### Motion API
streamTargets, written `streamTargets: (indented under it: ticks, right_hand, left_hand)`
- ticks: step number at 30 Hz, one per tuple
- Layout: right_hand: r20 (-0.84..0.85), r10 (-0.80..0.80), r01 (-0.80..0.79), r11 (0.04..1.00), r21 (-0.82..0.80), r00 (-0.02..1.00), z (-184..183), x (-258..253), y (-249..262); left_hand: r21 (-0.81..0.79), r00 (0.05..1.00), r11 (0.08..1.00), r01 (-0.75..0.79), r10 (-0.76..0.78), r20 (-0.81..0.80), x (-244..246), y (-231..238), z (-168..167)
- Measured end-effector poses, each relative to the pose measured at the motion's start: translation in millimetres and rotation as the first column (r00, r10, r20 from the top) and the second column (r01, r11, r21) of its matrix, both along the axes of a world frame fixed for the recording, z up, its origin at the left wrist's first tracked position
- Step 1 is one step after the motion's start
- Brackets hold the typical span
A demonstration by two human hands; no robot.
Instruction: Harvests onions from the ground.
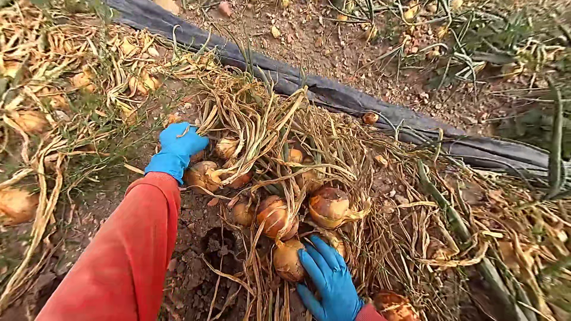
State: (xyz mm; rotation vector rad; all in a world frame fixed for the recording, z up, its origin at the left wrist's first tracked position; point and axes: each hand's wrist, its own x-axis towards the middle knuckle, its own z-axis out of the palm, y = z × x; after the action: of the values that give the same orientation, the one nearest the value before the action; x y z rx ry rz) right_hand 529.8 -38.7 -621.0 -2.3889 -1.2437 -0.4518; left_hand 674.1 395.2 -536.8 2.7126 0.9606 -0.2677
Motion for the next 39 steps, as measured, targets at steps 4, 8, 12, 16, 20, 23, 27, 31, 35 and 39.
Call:
streamTargets:
  ticks: [4, 8, 12, 16, 20, 23, 27, 31, 35, 39]
  right_hand:
    - [0.011, -0.003, 0.003, 1.000, -0.014, 1.000, 2.0, -0.8, -1.1]
    - [0.020, -0.007, 0.007, 0.999, -0.032, 1.000, 5.0, 0.6, -2.1]
    - [0.012, -0.013, 0.014, 0.999, -0.032, 1.000, 4.6, -2.3, 0.4]
    - [0.004, -0.001, 0.001, 1.000, -0.011, 1.000, 3.6, 0.9, 0.2]
    - [-0.021, 0.002, -0.002, 1.000, 0.001, 1.000, 2.5, -1.9, 1.4]
    - [-0.047, 0.004, -0.004, 1.000, -0.011, 0.999, 5.0, 0.4, 1.7]
    - [-0.083, -0.016, 0.016, 1.000, 0.004, 0.996, 7.3, -7.5, 7.0]
    - [-0.097, 0.006, -0.007, 1.000, -0.010, 0.995, 11.3, -4.0, 5.6]
    - [-0.066, 0.008, -0.005, 0.999, 0.041, 0.998, 0.6, -7.2, 1.2]
    - [-0.039, 0.009, -0.007, 0.999, 0.052, 0.999, -2.6, -4.4, 1.8]
  left_hand:
    - [0.059, 0.998, 0.998, -0.007, 0.011, -0.054, 9.1, -9.9, 3.8]
    - [0.042, 0.996, 0.999, -0.019, 0.023, -0.090, 9.5, -14.0, 8.9]
    - [0.064, 0.998, 0.997, -0.043, 0.046, -0.049, 8.7, -12.8, 3.7]
    - [0.064, 0.997, 0.997, -0.048, 0.052, -0.061, 10.1, -16.6, 12.0]
    - [0.091, 0.991, 0.994, -0.062, 0.073, -0.117, 12.3, -15.9, 15.4]
    - [0.115, 0.988, 0.989, -0.092, 0.106, -0.116, 15.6, -23.8, 15.4]
    - [0.114, 0.986, 0.987, -0.110, 0.123, -0.109, -2.6, -31.5, 8.4]
    - [0.110, 0.976, 0.986, -0.127, 0.144, -0.165, 1.3, -24.1, 10.6]
    - [0.026, 0.975, 0.995, -0.099, 0.102, -0.196, 0.1, -8.2, 3.8]
    - [-0.032, 0.983, 0.992, -0.126, 0.120, -0.140, -2.3, -4.3, -0.7]
